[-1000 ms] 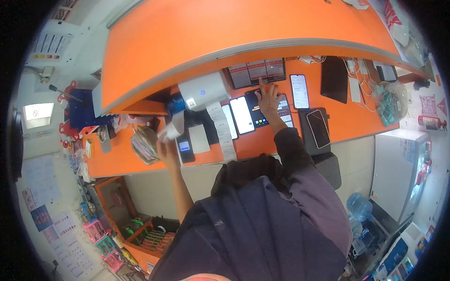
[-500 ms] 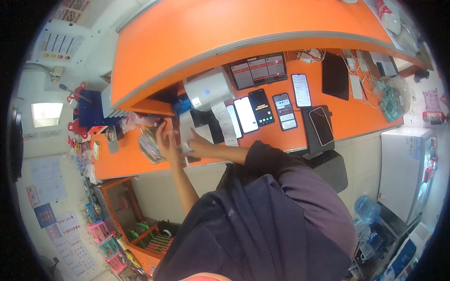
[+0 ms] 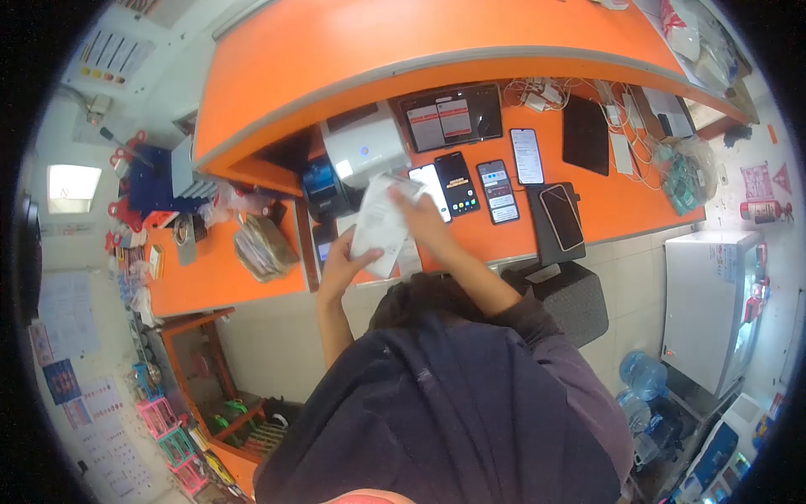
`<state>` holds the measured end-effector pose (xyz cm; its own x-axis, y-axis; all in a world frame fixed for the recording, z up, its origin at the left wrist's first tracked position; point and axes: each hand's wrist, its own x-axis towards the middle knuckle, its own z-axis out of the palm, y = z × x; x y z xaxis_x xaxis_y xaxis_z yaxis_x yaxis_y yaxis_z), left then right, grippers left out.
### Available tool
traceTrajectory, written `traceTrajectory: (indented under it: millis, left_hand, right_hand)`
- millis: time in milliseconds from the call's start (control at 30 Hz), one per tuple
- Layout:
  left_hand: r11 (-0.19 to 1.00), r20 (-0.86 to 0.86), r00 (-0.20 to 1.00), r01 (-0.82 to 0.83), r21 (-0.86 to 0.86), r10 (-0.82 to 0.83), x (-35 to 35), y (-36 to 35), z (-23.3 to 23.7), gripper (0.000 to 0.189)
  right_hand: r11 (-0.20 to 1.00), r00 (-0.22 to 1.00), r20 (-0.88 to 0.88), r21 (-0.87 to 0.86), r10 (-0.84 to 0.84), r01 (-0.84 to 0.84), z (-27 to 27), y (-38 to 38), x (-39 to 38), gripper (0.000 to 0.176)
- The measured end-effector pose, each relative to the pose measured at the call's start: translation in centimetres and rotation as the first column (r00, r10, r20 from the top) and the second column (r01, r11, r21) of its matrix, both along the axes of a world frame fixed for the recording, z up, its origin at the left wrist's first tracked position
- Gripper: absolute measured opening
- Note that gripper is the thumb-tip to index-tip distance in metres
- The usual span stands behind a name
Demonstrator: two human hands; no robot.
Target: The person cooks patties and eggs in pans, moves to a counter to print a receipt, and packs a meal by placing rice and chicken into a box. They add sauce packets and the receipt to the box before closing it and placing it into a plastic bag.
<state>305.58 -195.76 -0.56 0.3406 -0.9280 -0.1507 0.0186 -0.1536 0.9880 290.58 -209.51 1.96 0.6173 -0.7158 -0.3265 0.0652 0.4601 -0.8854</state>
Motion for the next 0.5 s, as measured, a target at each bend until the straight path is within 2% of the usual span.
traceTrajectory:
  millis: [33, 67, 100, 133, 167, 200, 233, 267, 300, 333, 367, 400, 433, 467, 500]
  left_hand:
    - [0.979, 0.065, 0.989, 0.123, 0.161, -0.135, -0.4, 0.2, 1.0, 0.031]
    - [0.993, 0.052, 0.999, 0.007, 0.117, -0.013, -0.9, 0.1, 1.9, 0.02]
    - [0.987, 0.095, 0.995, -0.027, 0.161, 0.012, -1.0, 0.3, 2.9, 0.02]
    - [0.987, 0.157, 0.987, -0.005, 0.161, -0.021, -0.8, 0.5, 3.2, 0.018]
    - [0.987, 0.221, 0.974, 0.021, 0.161, -0.057, -0.5, 0.6, 3.6, 0.018]
    - [0.987, 0.224, 0.974, 0.005, 0.159, -0.04, -0.5, 0.6, 4.4, 0.018]
    - [0.988, 0.307, 0.946, 0.067, 0.142, -0.108, -0.8, 0.5, 5.4, 0.017]
    - [0.982, 0.387, 0.905, 0.134, 0.133, -0.176, -1.1, 0.3, 6.0, 0.017]
    - [0.982, 0.385, 0.907, 0.127, 0.136, -0.171, -1.5, 0.3, 6.3, 0.017]
    - [0.98, 0.47, 0.861, 0.188, 0.061, -0.195, -1.7, 0.2, 6.6, 0.016]
    - [0.967, 0.554, 0.806, 0.255, -0.01, -0.207, -1.9, 0.0, 6.9, 0.015]
    - [0.956, 0.548, 0.803, 0.293, -0.019, -0.235, -2.3, -0.2, 7.7, 0.014]
    - [0.958, 0.55, 0.804, 0.286, -0.023, -0.227, -2.5, -0.3, 8.1, 0.014]
    - [0.96, 0.554, 0.796, 0.281, 0.023, -0.246, -2.5, -0.2, 8.4, 0.014]
    - [0.96, 0.557, 0.788, 0.271, 0.07, -0.263, -2.5, -0.1, 8.5, 0.014]
  right_hand:
    - [0.99, 0.991, 0.008, -0.05, -0.132, 0.132, -0.6, -0.7, -0.7, 0.037]
    - [0.928, 0.938, 0.057, -0.136, -0.342, 0.347, -0.8, -1.1, -1.3, 0.036]
    - [0.888, 0.922, 0.033, -0.256, -0.386, 0.382, -2.0, -1.9, -2.2, 0.033]
    - [0.513, 0.767, 0.167, -0.654, -0.619, 0.557, -0.1, -1.8, -1.7, 0.035]
    - [0.525, 0.779, 0.17, -0.651, -0.603, 0.548, 1.7, -2.1, -2.1, 0.035]
    - [0.353, 0.883, 0.064, -0.902, -0.466, 0.251, 3.5, -2.9, -3.0, 0.04]
    - [0.088, 0.928, -0.096, -0.994, -0.361, -0.069, 5.1, -3.4, -3.5, 0.045]
    - [0.064, 0.99, -0.13, -0.99, -0.048, -0.127, 6.3, -4.0, -2.9, 0.043]
    - [0.066, 0.99, -0.132, -0.989, -0.041, -0.129, 6.3, -3.7, -2.8, 0.043]
    - [0.243, 0.856, -0.407, -0.838, 0.317, -0.489, 6.1, -3.3, -2.6, 0.041]
    - [0.251, 0.552, -0.506, -0.544, 0.663, -0.801, 6.0, -3.2, -2.5, 0.041]
    - [0.246, 0.55, -0.508, -0.546, 0.663, -0.801, 5.4, -3.1, -2.3, 0.041]
    - [0.246, 0.482, -0.479, -0.474, 0.734, -0.845, 4.6, -3.1, -1.9, 0.037]
    - [0.233, 0.409, -0.44, -0.4, 0.8, -0.886, 4.2, -3.1, -1.6, 0.035]
    - [0.217, 0.397, -0.442, -0.403, 0.805, -0.889, 4.2, -3.1, -1.4, 0.035]
